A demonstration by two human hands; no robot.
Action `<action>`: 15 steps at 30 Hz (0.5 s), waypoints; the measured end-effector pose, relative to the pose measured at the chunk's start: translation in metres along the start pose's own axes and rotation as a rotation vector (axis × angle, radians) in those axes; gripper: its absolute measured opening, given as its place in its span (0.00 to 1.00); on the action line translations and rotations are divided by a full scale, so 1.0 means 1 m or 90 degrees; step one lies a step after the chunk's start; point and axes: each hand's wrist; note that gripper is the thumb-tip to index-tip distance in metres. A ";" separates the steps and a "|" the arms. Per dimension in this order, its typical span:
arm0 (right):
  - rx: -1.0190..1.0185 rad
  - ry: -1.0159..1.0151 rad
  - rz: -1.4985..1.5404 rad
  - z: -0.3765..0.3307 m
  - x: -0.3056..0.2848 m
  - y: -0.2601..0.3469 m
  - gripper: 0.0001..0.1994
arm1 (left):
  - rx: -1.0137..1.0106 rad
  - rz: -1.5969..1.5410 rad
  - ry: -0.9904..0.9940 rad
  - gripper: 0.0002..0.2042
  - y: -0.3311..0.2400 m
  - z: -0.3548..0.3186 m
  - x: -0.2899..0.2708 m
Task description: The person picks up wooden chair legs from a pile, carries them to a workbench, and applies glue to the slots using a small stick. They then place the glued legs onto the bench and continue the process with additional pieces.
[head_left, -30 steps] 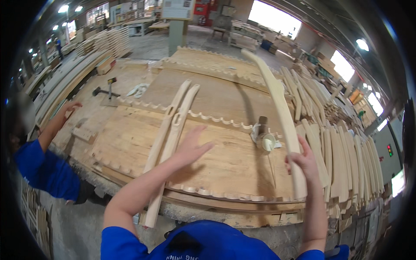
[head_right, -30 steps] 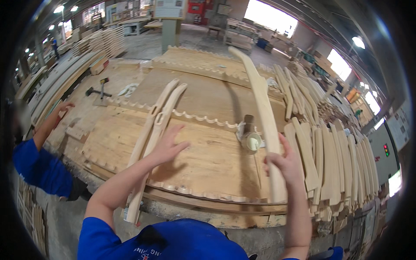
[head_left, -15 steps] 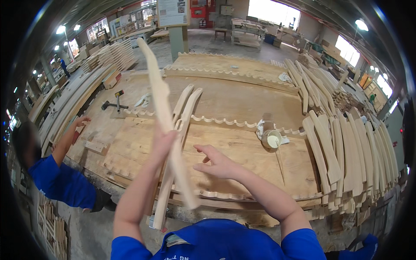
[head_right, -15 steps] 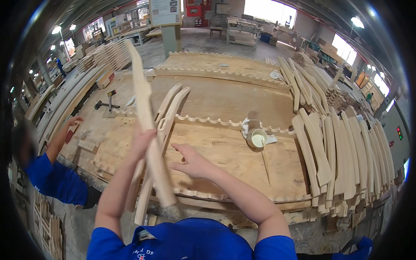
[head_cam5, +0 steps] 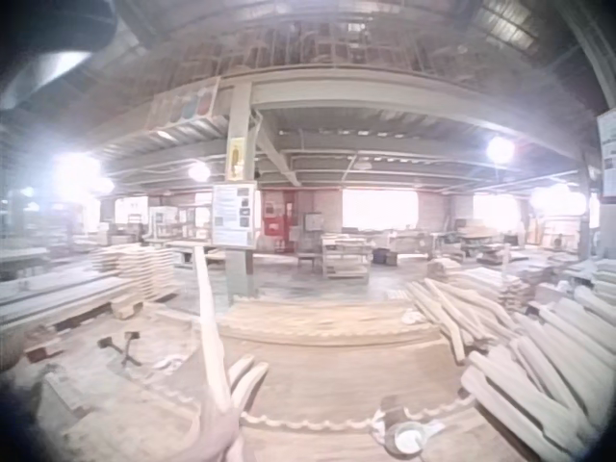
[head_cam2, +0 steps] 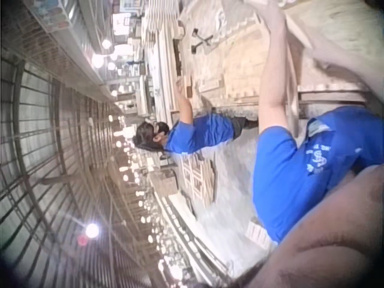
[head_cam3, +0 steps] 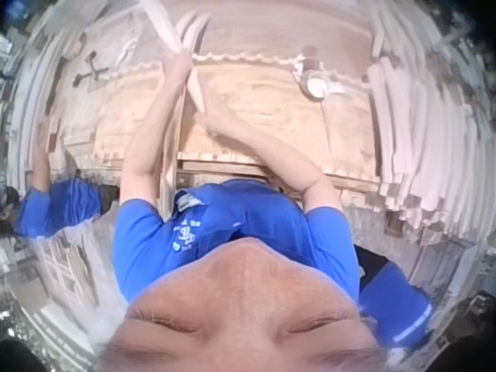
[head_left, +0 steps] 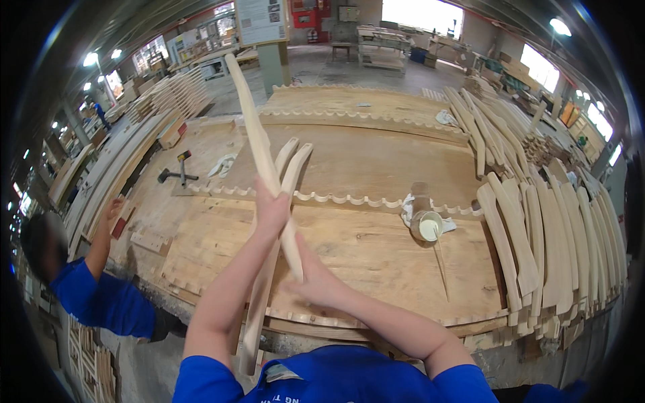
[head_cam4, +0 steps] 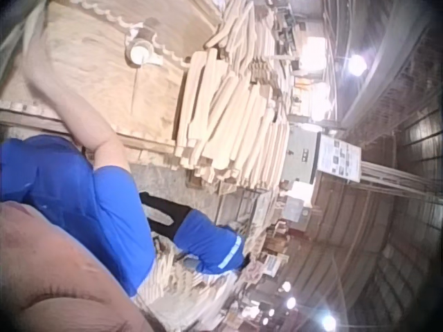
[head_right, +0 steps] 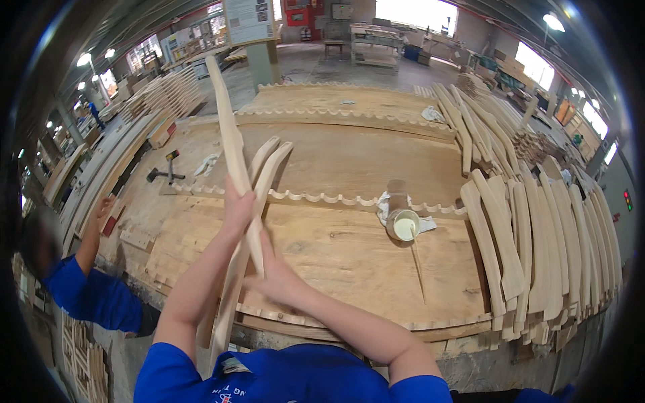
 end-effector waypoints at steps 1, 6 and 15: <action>-0.056 -0.102 -0.132 0.013 0.006 -0.021 0.46 | 0.011 -0.021 -0.022 0.32 -0.005 0.008 0.024; -0.008 -0.223 0.061 0.064 -0.077 -0.056 0.39 | 0.173 0.226 0.232 0.32 -0.023 0.025 0.054; 0.114 -0.419 0.075 0.155 -0.219 -0.149 0.34 | 0.292 0.586 0.253 0.23 0.076 0.002 -0.019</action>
Point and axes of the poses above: each hand's wrist, its own z-axis towards the middle knuckle, its own x-axis out of the palm, y = z × x, and after that the axes turned 4 degrees about -x, right-handed
